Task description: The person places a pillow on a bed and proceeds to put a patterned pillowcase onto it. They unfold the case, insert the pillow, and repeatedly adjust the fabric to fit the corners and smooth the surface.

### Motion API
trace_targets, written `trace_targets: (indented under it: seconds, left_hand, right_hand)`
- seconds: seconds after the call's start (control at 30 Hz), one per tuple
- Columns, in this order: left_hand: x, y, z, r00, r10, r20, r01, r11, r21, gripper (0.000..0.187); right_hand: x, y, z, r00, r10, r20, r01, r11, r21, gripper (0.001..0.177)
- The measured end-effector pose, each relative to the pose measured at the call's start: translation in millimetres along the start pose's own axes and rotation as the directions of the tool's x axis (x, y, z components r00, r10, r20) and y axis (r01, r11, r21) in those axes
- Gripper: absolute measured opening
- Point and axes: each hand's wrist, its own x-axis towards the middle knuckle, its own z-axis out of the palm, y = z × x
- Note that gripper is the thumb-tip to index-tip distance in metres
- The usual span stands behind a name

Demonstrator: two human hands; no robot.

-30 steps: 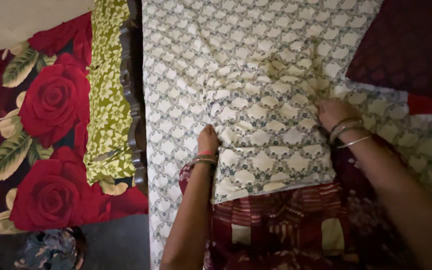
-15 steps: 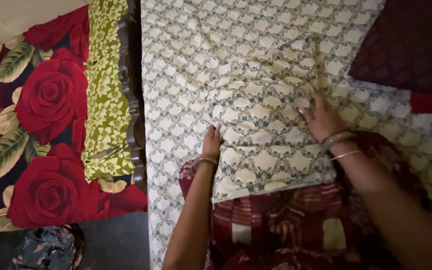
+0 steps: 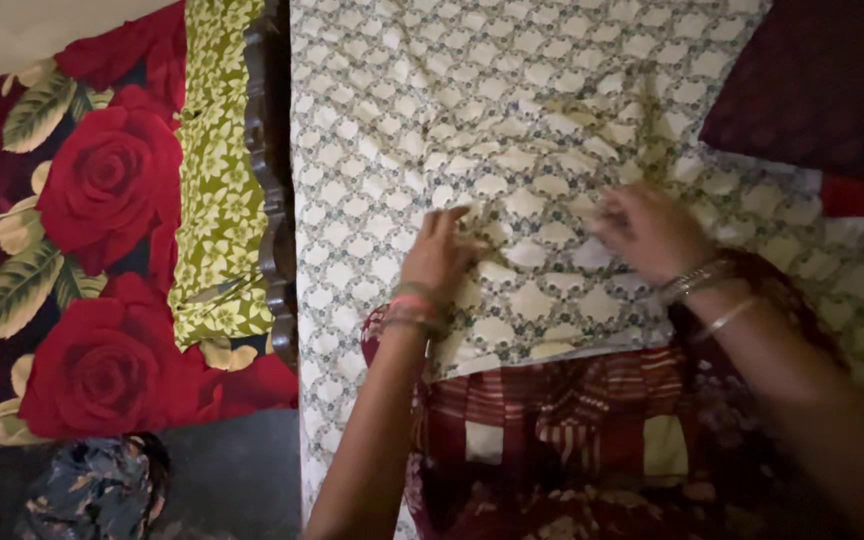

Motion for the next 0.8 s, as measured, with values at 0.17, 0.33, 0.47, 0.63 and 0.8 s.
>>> trace_targets:
  seconds: [0.17,0.33,0.47,0.63,0.8]
  left_hand:
    - [13,-1,19,0.943,-0.328,0.045,0.331,0.94,-0.077,0.028]
    - [-4,10,0,0.92,-0.392,0.013,0.384,0.893,-0.236,0.021]
    - [-27,24,-17,0.846,-0.523,0.098,0.501,0.72,-0.481,0.02]
    - [-45,9,-10,0.909,-0.385,0.161,0.406,0.904,-0.129,0.025]
    - [-12,-24,7,0.834,-0.551,0.002,0.548,0.83,-0.105,0.033]
  right_hand:
    - [18,-16,30,0.937,-0.267,-0.227,0.223,0.954,-0.2,0.041]
    - [9,-8,37,0.945,-0.183,-0.27,0.191,0.982,0.002,0.013]
    - [-6,-1,39,0.98,-0.139,-0.145,0.146,0.988,0.041,0.02]
    - [-39,-15,48,0.937,-0.317,-0.146,0.294,0.943,-0.157,0.019]
    - [-6,1,18,0.934,-0.158,-0.321,0.157,0.987,-0.03,0.018]
